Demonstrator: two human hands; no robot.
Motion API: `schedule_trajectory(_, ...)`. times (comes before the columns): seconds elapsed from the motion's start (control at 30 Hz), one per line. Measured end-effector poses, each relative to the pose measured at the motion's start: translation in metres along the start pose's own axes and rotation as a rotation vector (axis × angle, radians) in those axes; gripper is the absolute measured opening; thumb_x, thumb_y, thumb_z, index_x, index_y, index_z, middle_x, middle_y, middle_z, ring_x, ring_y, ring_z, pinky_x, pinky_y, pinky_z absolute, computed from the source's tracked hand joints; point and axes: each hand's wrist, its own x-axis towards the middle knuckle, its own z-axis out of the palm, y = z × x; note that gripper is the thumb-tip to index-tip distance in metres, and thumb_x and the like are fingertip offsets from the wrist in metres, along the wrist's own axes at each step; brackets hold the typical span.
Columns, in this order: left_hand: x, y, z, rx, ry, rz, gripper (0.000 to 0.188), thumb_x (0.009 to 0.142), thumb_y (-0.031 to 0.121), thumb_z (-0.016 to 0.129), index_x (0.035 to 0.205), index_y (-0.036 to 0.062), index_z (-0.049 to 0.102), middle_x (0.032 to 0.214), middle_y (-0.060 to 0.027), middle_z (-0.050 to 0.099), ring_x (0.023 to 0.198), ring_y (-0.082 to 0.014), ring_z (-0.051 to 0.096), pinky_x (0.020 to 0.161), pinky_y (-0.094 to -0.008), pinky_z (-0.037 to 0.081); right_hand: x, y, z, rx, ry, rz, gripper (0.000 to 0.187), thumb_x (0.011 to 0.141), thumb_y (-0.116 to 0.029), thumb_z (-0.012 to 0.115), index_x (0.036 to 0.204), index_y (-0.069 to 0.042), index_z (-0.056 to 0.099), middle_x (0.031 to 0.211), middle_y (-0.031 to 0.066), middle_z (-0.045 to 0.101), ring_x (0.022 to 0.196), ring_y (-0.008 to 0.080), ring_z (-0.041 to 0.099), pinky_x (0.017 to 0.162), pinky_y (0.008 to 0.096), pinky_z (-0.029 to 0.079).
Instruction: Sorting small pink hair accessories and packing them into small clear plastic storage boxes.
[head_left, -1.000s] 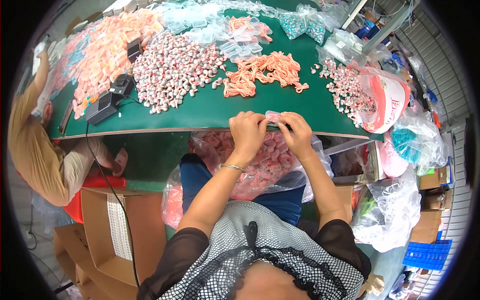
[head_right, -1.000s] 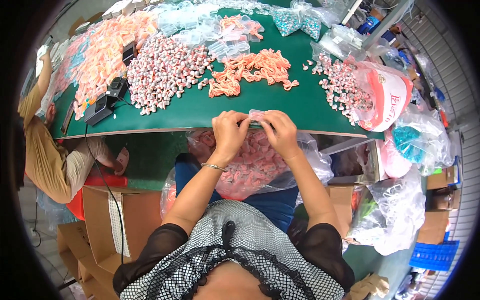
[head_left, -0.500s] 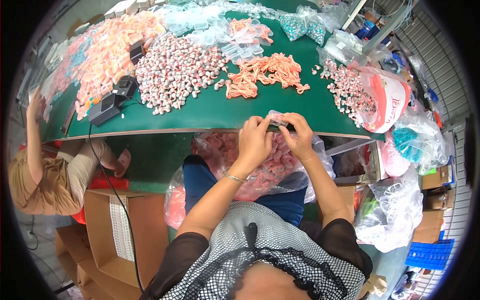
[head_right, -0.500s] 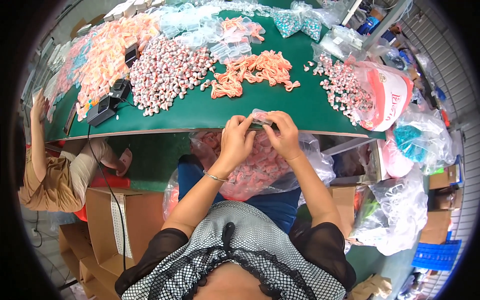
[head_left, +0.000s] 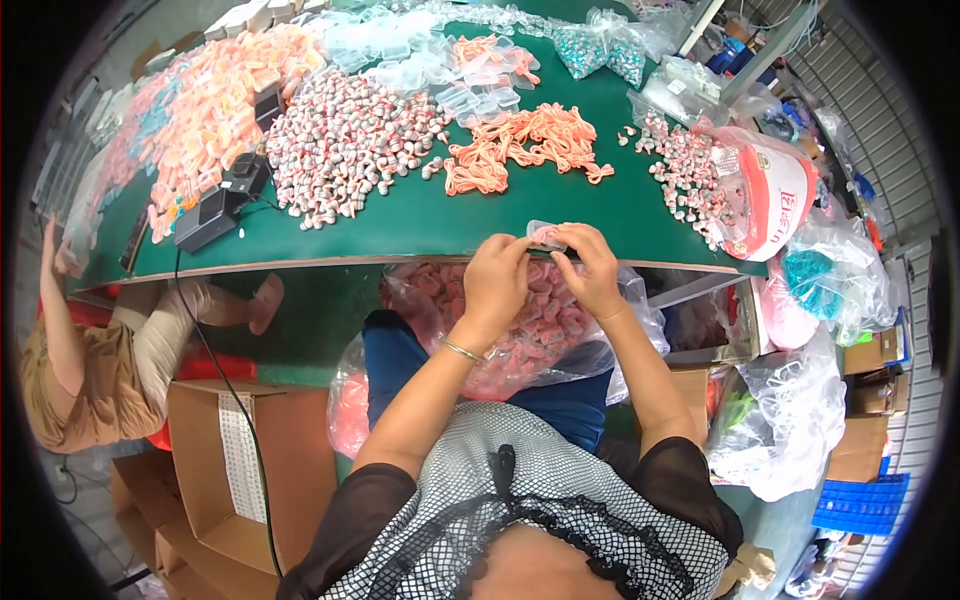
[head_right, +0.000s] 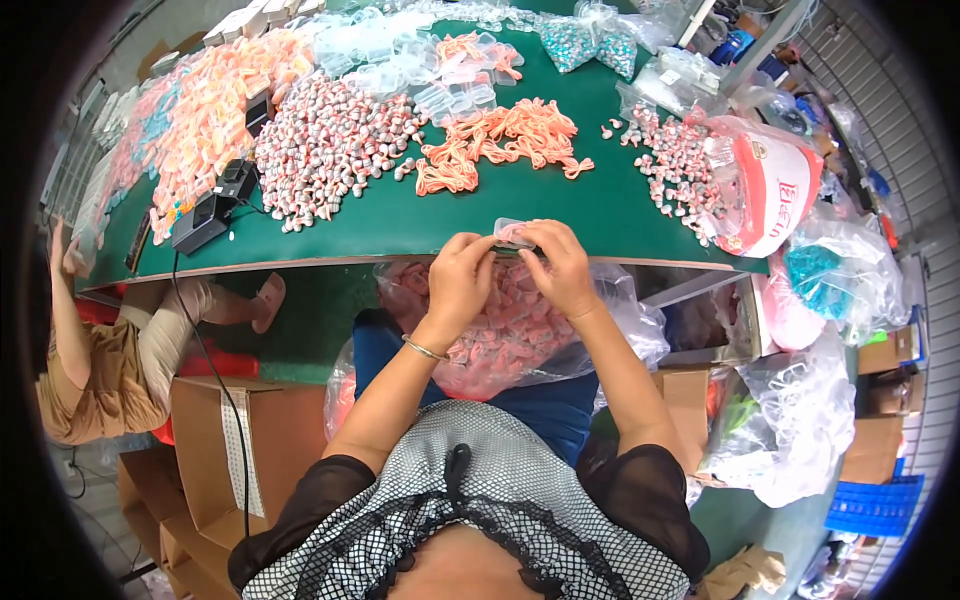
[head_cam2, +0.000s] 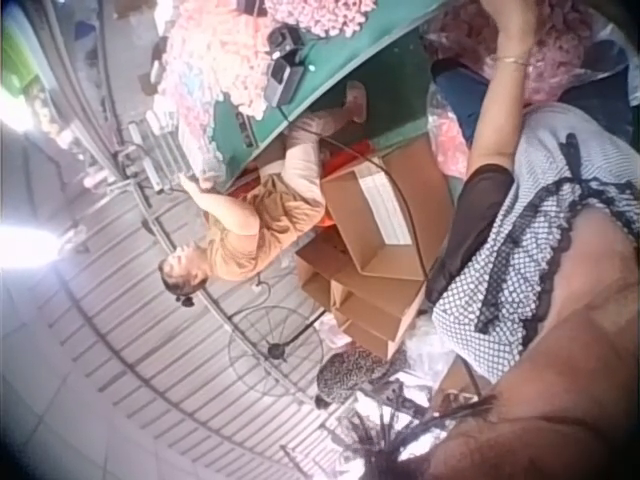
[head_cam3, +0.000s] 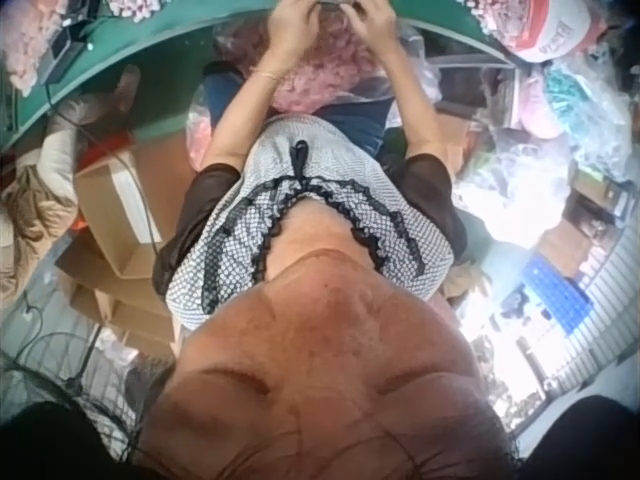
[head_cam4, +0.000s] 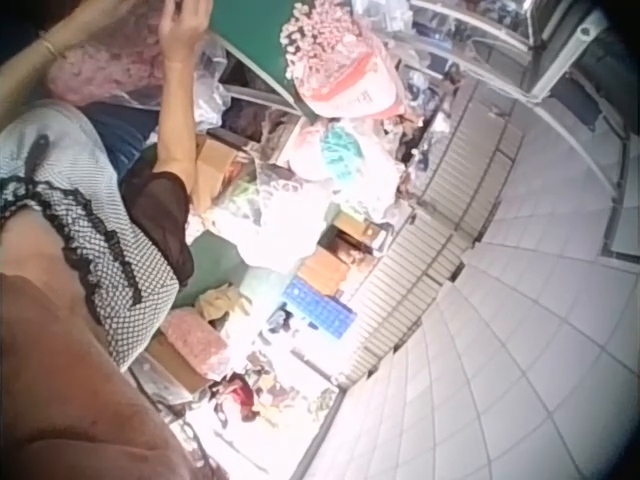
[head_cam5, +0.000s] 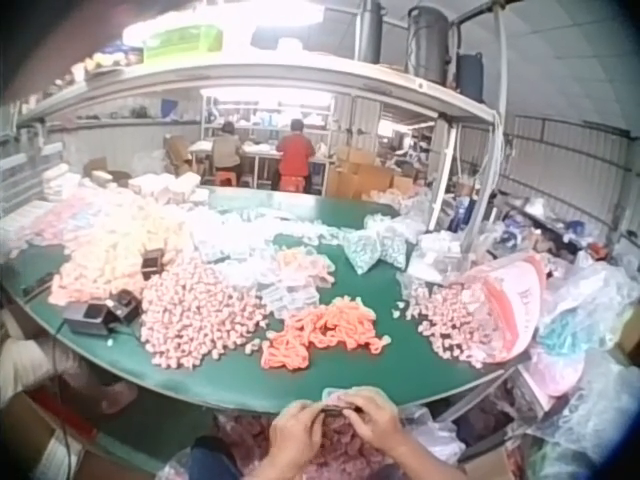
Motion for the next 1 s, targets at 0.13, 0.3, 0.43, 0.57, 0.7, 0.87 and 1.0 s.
schedule_trajectory(0.13, 0.014, -0.003, -0.016, -0.058, -0.035, -0.054, 0.032, 0.08, 0.002, 0.068, 0.112, 0.0059, 0.066, 0.097, -0.0102, 0.064, 0.075, -0.0275, 0.064, 0.066, -0.0359, 0.053, 0.001, 0.002, -0.002, -0.031, -0.008, -0.053, 0.028, 0.074, 0.0, 0.073, 0.101, -0.003, 0.065, 0.103, 0.0122, 0.066, 0.101, 0.0324, 0.062, 0.089, 0.0422, 0.051)
schedule_trajectory(0.3, 0.04, -0.011, -0.017, 0.136, -0.234, 0.314, 0.041, 0.079, 0.016, 0.073, 0.118, 0.0108, 0.064, 0.115, -0.0059, 0.065, 0.1, -0.0253, 0.06, 0.081, -0.0377, 0.045, 0.002, -0.003, -0.001, -0.01, -0.032, 0.0, 0.029, 0.075, -0.001, 0.073, 0.102, -0.003, 0.063, 0.104, 0.0126, 0.064, 0.1, 0.032, 0.062, 0.088, 0.04, 0.051)
schedule_trajectory(0.43, 0.041, -0.022, -0.011, 0.07, -0.24, 0.342, 0.037, 0.081, 0.015, 0.071, 0.117, 0.0087, 0.063, 0.11, -0.0076, 0.065, 0.096, -0.0272, 0.06, 0.079, -0.0382, 0.046, 0.002, -0.002, -0.002, 0.003, -0.047, 0.007, 0.032, 0.075, 0.001, 0.073, 0.105, -0.003, 0.063, 0.106, 0.0136, 0.064, 0.099, 0.0316, 0.063, 0.085, 0.0382, 0.052)
schedule_trajectory(0.57, 0.039, -0.02, -0.016, 0.015, -0.247, 0.33, 0.028, 0.083, 0.015, 0.069, 0.109, 0.0044, 0.063, 0.102, -0.0099, 0.065, 0.092, -0.0295, 0.059, 0.079, -0.0406, 0.047, 0.005, -0.001, 0.001, 0.027, -0.061, 0.05, 0.03, 0.078, -0.001, 0.072, 0.107, -0.001, 0.064, 0.102, 0.014, 0.063, 0.092, 0.0308, 0.063, 0.079, 0.037, 0.052)
schedule_trajectory(0.7, 0.036, -0.025, -0.027, -0.118, -0.241, 0.325, 0.017, 0.084, 0.013, 0.067, 0.097, 0.0014, 0.063, 0.092, -0.0124, 0.065, 0.085, -0.0325, 0.06, 0.075, -0.0418, 0.049, 0.008, -0.017, 0.005, 0.228, -0.114, 0.239, 0.024, 0.08, -0.002, 0.071, 0.104, -0.001, 0.066, 0.097, 0.0122, 0.064, 0.083, 0.0232, 0.064, 0.071, 0.0333, 0.052)
schedule_trajectory(0.87, 0.036, -0.03, -0.044, -0.19, -0.179, 0.236, 0.013, 0.086, 0.013, 0.067, 0.092, 0.0006, 0.065, 0.088, -0.0145, 0.065, 0.078, -0.0325, 0.062, 0.07, -0.0402, 0.051, 0.022, -0.014, 0.015, 0.396, -0.184, 0.309, 0.021, 0.083, -0.002, 0.068, 0.104, 0.0, 0.066, 0.099, 0.0093, 0.066, 0.087, 0.0169, 0.064, 0.073, 0.0288, 0.052)
schedule_trajectory(1.0, 0.042, -0.039, -0.07, -0.225, -0.204, 0.117, 0.02, 0.087, 0.015, 0.07, 0.101, 0.0016, 0.068, 0.094, -0.0151, 0.067, 0.083, -0.0279, 0.066, 0.072, -0.0345, 0.053, 0.046, -0.015, 0.024, 0.373, -0.202, 0.203, 0.033, 0.083, -0.007, 0.07, 0.115, -0.002, 0.064, 0.109, 0.01, 0.067, 0.093, 0.0188, 0.066, 0.076, 0.0285, 0.052)
